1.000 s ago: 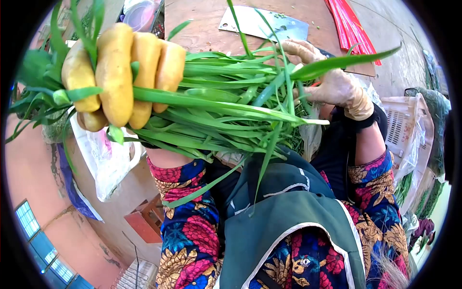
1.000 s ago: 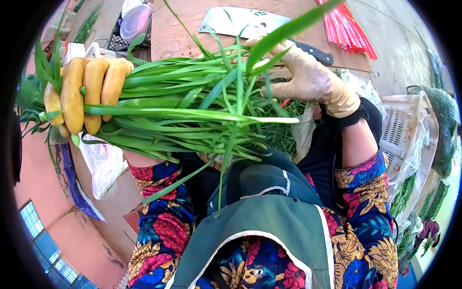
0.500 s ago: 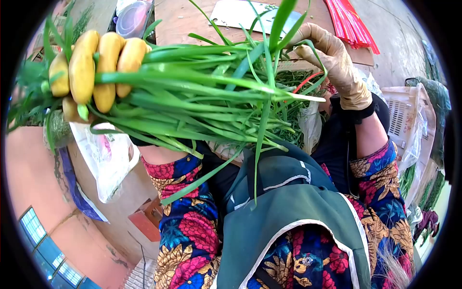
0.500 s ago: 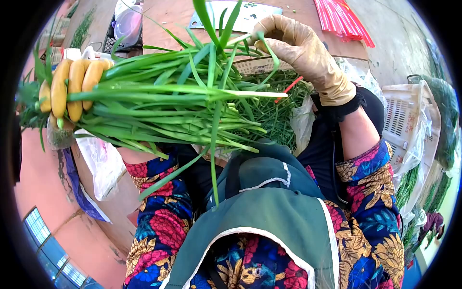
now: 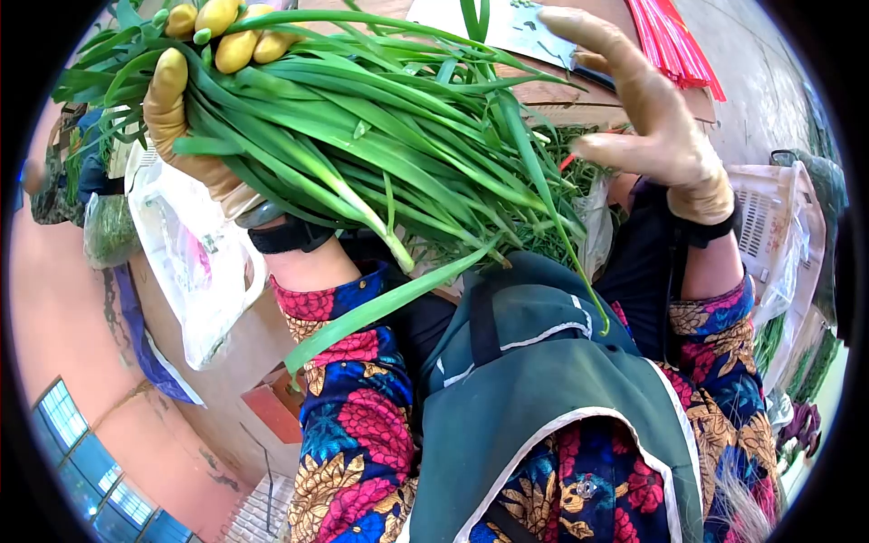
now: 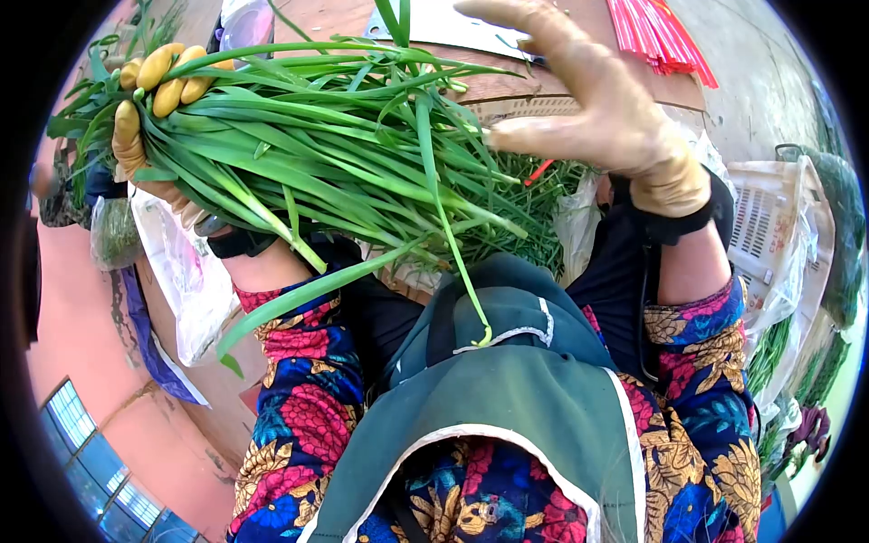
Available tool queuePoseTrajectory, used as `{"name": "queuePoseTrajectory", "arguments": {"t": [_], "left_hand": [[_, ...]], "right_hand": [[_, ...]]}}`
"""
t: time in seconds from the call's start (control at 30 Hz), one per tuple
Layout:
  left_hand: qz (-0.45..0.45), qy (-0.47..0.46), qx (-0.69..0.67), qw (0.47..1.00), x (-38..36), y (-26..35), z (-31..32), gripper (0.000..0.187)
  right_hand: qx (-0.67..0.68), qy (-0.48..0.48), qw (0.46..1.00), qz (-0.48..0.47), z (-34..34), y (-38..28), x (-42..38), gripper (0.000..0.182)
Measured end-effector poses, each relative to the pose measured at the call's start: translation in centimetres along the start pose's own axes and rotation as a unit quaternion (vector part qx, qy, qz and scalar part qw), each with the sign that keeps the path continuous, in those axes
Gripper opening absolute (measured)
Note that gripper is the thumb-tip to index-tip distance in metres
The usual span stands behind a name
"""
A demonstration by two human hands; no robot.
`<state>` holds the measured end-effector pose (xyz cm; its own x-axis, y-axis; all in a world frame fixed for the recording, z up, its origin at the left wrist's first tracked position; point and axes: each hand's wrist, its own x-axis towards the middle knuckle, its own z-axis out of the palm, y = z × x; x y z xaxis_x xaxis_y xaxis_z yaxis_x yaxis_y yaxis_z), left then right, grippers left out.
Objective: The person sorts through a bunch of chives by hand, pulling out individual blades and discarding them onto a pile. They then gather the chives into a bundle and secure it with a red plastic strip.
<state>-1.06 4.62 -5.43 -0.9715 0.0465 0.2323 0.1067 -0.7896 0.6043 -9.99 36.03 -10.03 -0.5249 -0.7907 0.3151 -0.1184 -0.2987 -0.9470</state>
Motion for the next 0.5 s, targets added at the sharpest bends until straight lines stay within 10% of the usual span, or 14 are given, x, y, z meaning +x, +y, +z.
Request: {"name": "queuePoseTrajectory", "arguments": {"t": [0.13,0.37,0.43,0.5], "left_hand": [[-0.016,0.001,0.007,1.000,0.7,-1.0,1.2,0.022],[-0.033,-0.115,-0.045,0.992,1.7,-3.6,2.2,0.025],[0.167,-0.135,-0.036,0.976,3.9,-7.6,1.5,0.036],[0.186,-0.126,0.034,0.974,3.9,-7.6,3.1,0.035]], "right_hand": [[-0.358,-0.057,0.920,-0.151,-0.7,1.2,0.4,0.064],[-0.148,0.066,0.983,-0.083,1.2,-0.2,1.1,0.038],[-0.154,0.061,0.982,-0.092,1.2,-0.6,2.0,0.039],[-0.132,0.063,0.987,-0.074,1.8,-1.6,2.8,0.042]]}}
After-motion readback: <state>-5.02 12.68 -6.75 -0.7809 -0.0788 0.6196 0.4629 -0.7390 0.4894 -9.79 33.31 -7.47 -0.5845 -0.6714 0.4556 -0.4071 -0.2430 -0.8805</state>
